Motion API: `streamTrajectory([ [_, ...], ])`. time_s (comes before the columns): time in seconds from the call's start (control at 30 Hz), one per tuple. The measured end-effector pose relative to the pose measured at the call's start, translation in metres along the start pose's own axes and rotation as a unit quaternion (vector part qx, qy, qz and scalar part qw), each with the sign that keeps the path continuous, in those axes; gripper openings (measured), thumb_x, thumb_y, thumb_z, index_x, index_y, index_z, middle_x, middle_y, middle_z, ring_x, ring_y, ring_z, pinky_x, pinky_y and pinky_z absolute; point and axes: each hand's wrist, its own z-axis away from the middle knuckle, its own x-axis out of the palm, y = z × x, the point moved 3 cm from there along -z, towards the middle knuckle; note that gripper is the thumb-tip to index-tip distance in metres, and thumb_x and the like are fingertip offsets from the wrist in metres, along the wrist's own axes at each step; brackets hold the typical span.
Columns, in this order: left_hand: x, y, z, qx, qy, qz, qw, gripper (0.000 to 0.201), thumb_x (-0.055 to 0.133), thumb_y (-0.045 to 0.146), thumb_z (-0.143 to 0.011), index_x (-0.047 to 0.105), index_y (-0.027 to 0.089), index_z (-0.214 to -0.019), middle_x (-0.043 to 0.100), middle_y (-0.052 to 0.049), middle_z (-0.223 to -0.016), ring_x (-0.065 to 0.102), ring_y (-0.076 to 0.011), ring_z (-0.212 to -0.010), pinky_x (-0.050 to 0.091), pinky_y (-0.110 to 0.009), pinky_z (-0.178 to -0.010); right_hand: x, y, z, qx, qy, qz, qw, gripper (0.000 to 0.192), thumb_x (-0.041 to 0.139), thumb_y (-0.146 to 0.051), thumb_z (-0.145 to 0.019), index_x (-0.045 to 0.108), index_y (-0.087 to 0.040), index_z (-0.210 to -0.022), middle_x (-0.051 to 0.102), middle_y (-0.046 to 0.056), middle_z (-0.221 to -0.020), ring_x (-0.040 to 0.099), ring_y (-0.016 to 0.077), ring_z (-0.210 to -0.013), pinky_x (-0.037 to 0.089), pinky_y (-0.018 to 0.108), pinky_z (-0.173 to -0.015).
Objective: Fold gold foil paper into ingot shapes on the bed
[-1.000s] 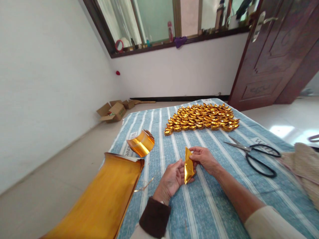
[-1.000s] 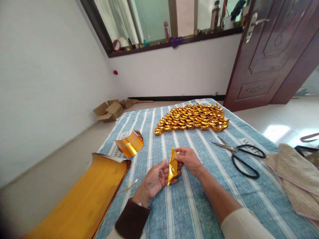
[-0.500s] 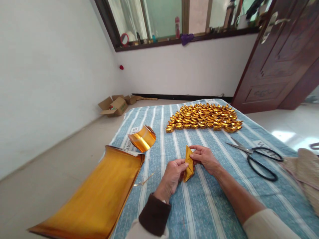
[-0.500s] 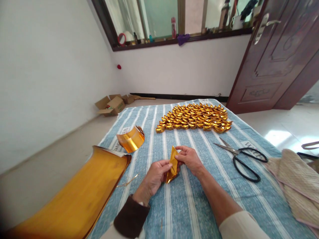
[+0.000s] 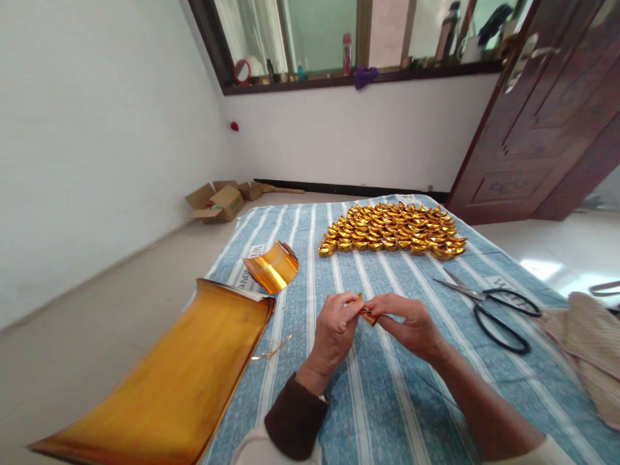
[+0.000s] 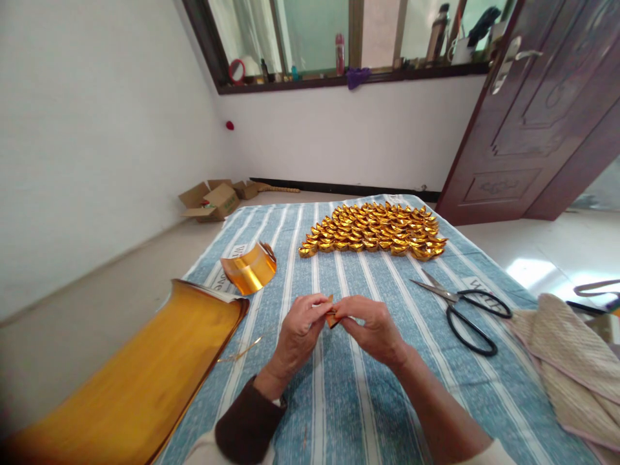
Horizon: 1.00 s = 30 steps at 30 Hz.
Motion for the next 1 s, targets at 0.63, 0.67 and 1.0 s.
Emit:
streamTrajectory([
  [0.63,0.015,-0.01,0.014,0.021,-0.164,0.042,0.985,0.02,0.058,0.017,-0.083,0.076,0.025,-0.086,0.074,-0.006,-0.096,0.063,-0.0232,-0.095,0.043,-0.037,-0.091,0.016,-0.01,0.054,-0.149,-0.126,0.243,0.95,0.025,0.043,-0.012,-0.096,0.066,-0.02,-0.093,0.07,0.007,-0.092,0.064,0.0185,-0.095,0.053,0.032,-0.082],
  [0.67,0.015,-0.011,0.014,0.021,-0.165,0.042,0.985,0.019,0.059,0.018,-0.084,0.076,0.026,-0.086,0.074,-0.006,-0.096,0.063,-0.0232,-0.095,0.043,-0.037,-0.091,0.016,-0.01,0.054,-0.144,-0.126,0.243,0.951,0.025,0.043,-0.012,-0.096,0.066,-0.02,-0.094,0.07,0.007,-0.091,0.064,0.0186,-0.095,0.053,0.032,-0.082],
  [1.0,0.017,-0.01,0.014,0.035,-0.171,0.031,0.984,0.017,0.061,0.017,-0.083,0.075,0.026,-0.085,0.074,-0.005,-0.094,0.063,-0.0219,-0.091,0.043,-0.036,-0.088,0.014,-0.007,0.056,-0.121,-0.134,0.26,0.949,0.02,0.048,-0.016,-0.095,0.067,-0.019,-0.092,0.068,0.009,-0.102,0.061,0.0217,-0.104,0.053,0.036,-0.087],
])
